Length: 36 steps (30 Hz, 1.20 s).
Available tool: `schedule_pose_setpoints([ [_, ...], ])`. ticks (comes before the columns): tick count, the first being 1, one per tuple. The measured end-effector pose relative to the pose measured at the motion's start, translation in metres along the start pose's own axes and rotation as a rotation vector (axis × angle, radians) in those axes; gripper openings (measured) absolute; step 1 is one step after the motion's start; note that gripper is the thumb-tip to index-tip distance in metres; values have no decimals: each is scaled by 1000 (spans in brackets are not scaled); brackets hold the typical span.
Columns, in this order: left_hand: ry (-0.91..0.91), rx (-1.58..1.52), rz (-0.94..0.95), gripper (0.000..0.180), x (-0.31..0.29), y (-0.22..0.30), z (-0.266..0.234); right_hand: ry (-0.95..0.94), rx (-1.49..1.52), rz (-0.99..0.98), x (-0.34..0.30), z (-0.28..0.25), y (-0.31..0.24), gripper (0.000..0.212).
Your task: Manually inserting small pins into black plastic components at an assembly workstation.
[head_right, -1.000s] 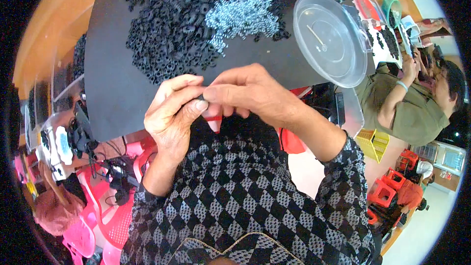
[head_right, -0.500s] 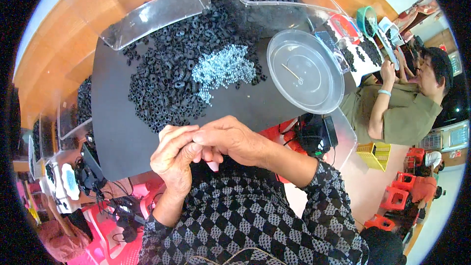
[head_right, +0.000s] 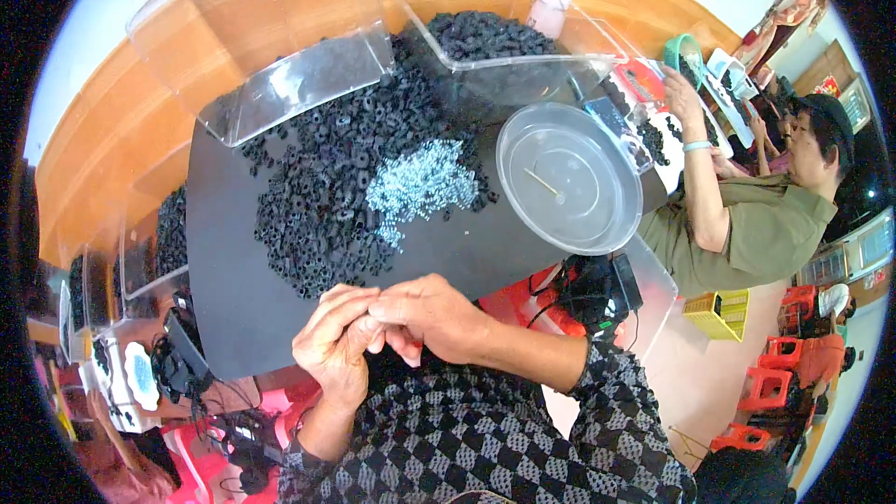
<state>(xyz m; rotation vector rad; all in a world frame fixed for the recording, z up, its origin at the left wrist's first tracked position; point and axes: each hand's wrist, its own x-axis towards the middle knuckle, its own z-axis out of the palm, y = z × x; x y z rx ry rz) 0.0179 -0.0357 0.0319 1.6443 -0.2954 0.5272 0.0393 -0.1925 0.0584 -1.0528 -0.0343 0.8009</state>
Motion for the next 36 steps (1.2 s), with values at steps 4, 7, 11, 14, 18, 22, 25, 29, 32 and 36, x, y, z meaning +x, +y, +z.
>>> schedule_pose_setpoints([
  [4,-93,4,-55,21,3,3,-2,117,-50,-11,-3,6,-14,32],
  [7,-114,244,54,22,8,2,-17,317,-247,-51,-9,6,-41,28],
  [11,72,196,-103,16,7,-17,-37,388,-204,-247,-12,-24,-79,32],
  [14,104,187,-73,14,10,-22,-42,411,-182,-352,-15,-42,-98,32],
  [18,23,476,4,18,22,-26,-57,472,-350,-681,-11,-55,-153,25],
  [22,-62,681,120,28,44,-25,-55,653,-742,-688,-15,-101,-239,24],
  [25,-112,786,160,30,53,-32,-47,1042,-1108,-788,8,-112,-259,34],
  [29,-133,949,164,33,53,-42,-55,935,-1802,-1401,112,-209,-285,41],
  [32,-244,936,194,25,68,-41,-39,1200,-1787,-969,41,-148,-268,41],
  [36,-248,885,253,20,77,-38,-30,1060,-1536,-1012,12,-108,-228,29],
])
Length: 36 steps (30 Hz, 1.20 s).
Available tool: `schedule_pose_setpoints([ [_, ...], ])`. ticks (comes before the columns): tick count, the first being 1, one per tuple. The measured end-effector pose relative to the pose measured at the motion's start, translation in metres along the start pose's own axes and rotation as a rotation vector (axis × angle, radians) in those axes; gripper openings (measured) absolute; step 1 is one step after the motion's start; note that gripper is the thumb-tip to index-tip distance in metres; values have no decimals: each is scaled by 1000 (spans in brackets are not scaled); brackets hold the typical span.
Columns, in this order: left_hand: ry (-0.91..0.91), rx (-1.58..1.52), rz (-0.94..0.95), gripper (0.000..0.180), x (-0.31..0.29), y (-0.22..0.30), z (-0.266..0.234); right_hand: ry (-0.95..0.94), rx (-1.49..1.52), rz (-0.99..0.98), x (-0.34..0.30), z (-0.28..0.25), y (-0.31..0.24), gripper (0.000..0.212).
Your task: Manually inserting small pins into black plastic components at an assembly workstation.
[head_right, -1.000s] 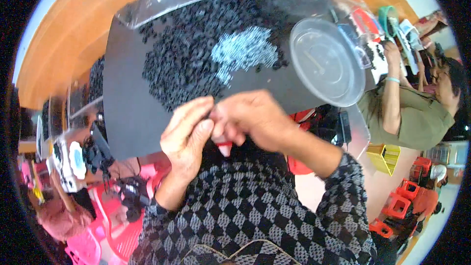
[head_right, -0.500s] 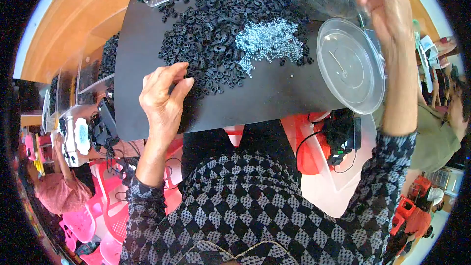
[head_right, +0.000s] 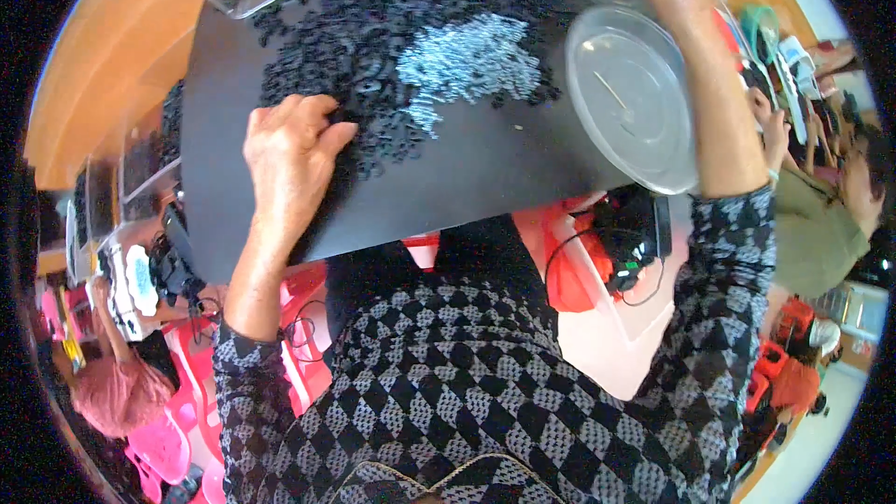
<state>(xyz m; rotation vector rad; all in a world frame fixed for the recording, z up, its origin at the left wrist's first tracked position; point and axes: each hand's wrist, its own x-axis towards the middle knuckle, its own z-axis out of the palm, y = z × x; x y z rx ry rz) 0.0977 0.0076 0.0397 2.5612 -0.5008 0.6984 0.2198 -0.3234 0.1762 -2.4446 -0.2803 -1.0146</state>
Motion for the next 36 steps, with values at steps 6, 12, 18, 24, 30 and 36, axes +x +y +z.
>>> schedule_pose_setpoints([
  [6,11,-52,-137,19,-12,-5,-10,-312,81,-268,-114,17,-48,12],
  [12,69,-298,-200,23,-23,17,-27,-431,35,-253,-174,30,-48,12],
  [18,61,-553,-234,27,-42,43,-21,-410,-50,-350,-177,48,-49,12],
  [24,36,-711,-286,24,-47,54,-10,-437,-10,-337,-174,51,-54,11],
  [30,8,-776,-335,23,-55,59,-7,-427,130,-211,-179,45,-55,12],
  [36,-6,-803,-307,22,-58,63,0,-348,109,-178,-177,51,-66,10],
])
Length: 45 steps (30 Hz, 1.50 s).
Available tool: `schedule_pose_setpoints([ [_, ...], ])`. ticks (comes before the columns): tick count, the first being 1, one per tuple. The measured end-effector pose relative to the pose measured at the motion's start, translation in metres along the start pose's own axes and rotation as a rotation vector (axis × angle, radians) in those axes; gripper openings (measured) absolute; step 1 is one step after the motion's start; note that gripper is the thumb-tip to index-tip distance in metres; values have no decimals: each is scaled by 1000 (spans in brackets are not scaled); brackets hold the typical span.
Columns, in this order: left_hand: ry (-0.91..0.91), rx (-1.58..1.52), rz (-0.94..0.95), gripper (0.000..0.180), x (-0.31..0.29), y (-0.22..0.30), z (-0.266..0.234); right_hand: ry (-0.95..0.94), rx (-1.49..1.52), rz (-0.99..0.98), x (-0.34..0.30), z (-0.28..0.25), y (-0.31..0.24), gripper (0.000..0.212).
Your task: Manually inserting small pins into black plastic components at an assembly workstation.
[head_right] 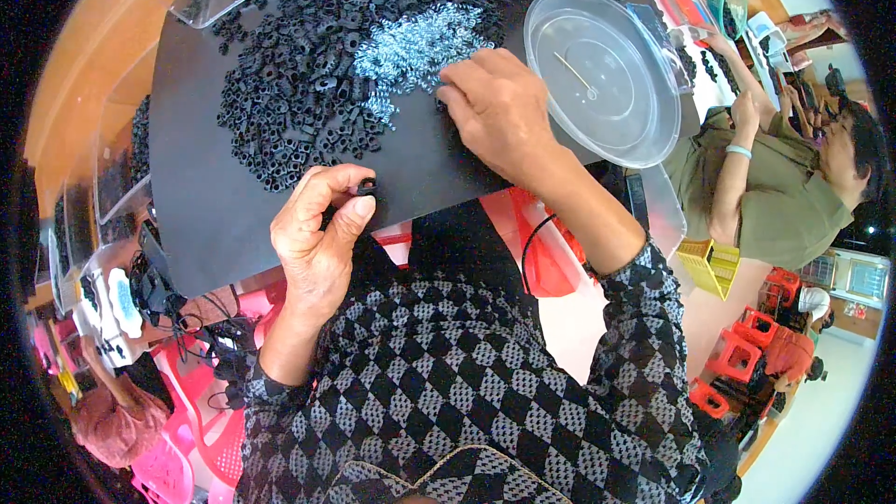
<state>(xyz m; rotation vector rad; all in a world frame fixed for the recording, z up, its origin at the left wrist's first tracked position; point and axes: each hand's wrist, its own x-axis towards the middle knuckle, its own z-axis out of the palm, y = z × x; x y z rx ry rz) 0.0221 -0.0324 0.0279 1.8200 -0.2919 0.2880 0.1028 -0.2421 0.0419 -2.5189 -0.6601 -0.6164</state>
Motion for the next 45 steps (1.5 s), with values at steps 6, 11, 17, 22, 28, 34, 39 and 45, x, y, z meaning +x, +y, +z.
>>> schedule_pose_setpoints([
  [6,-13,-9,-10,22,-1,-2,4,-97,-165,2,10,12,-9,13],
  [11,-2,-44,-29,22,-1,-8,5,-117,-210,-17,12,18,-5,9],
  [17,4,-29,-72,23,0,-8,3,-57,-56,-33,13,12,-10,7],
  [22,47,-220,-197,21,0,-11,3,-48,123,61,15,7,-21,8],
  [28,43,-400,-320,21,3,-9,0,-215,482,193,14,-14,-46,10],
  [34,36,-297,-191,20,3,-12,-1,-293,573,104,11,-23,-61,12],
  [39,23,-211,-116,21,5,-4,-2,-223,449,-118,7,-18,-63,14],
  [45,7,-247,-134,21,1,-9,0,-137,262,-256,-2,-12,-73,21],
])
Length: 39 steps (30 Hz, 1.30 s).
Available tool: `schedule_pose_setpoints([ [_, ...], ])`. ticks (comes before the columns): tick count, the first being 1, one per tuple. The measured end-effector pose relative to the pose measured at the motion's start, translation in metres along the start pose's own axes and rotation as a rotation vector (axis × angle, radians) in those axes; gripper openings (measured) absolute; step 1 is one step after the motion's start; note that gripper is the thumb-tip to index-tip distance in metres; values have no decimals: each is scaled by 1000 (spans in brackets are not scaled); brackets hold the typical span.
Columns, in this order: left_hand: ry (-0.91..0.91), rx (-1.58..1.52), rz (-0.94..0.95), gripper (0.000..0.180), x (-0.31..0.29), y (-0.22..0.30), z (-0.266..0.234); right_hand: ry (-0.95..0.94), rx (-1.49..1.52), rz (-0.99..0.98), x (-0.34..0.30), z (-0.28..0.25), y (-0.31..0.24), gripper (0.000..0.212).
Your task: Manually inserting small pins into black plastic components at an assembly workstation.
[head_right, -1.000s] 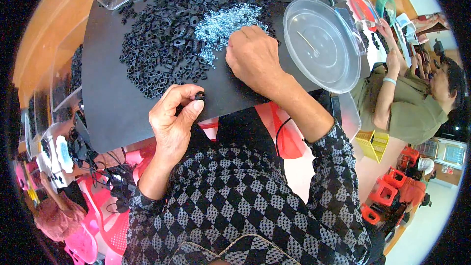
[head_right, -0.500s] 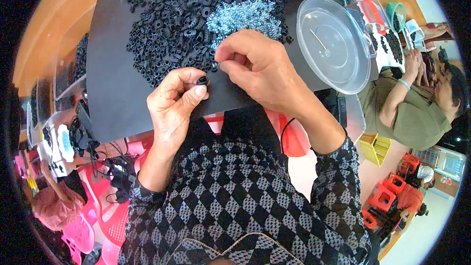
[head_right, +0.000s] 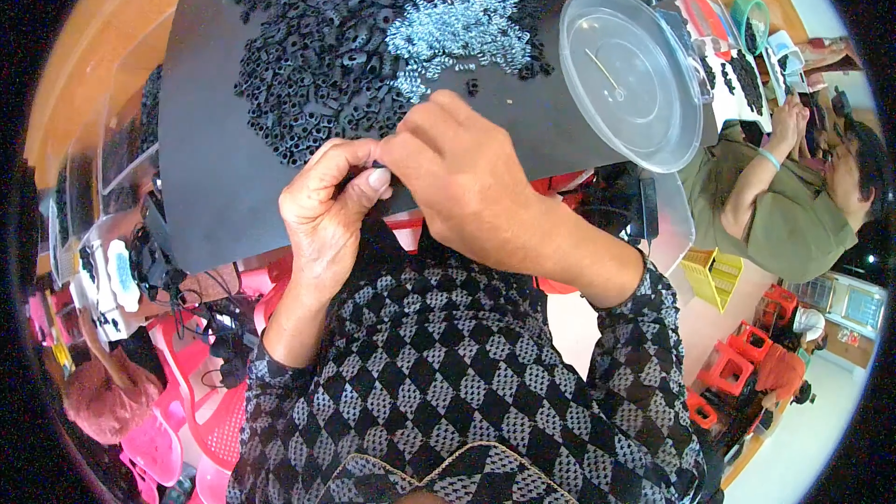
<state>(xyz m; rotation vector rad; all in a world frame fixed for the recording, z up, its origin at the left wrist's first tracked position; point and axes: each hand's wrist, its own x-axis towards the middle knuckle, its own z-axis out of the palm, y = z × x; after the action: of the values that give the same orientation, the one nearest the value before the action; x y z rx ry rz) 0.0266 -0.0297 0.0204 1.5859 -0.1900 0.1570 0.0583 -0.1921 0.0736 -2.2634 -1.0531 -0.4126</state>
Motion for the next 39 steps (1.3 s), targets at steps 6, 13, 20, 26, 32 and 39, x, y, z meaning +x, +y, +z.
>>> schedule_pose_setpoints([
  [6,-60,-45,-35,15,-6,5,-3,-74,339,328,-6,-6,-3,14],
  [13,-74,-107,-44,16,-7,2,0,-73,803,1088,-11,-18,1,9],
  [20,-27,-182,-82,17,-7,-3,2,78,-54,678,-22,-9,53,17],
  [26,-60,-181,-115,19,-5,-2,-2,25,-440,468,-15,6,62,17],
  [32,-11,-252,-165,16,-5,-4,1,57,-34,533,-18,1,42,16],
  [39,-28,-285,-170,17,-6,1,0,94,750,648,-13,-6,14,19],
])
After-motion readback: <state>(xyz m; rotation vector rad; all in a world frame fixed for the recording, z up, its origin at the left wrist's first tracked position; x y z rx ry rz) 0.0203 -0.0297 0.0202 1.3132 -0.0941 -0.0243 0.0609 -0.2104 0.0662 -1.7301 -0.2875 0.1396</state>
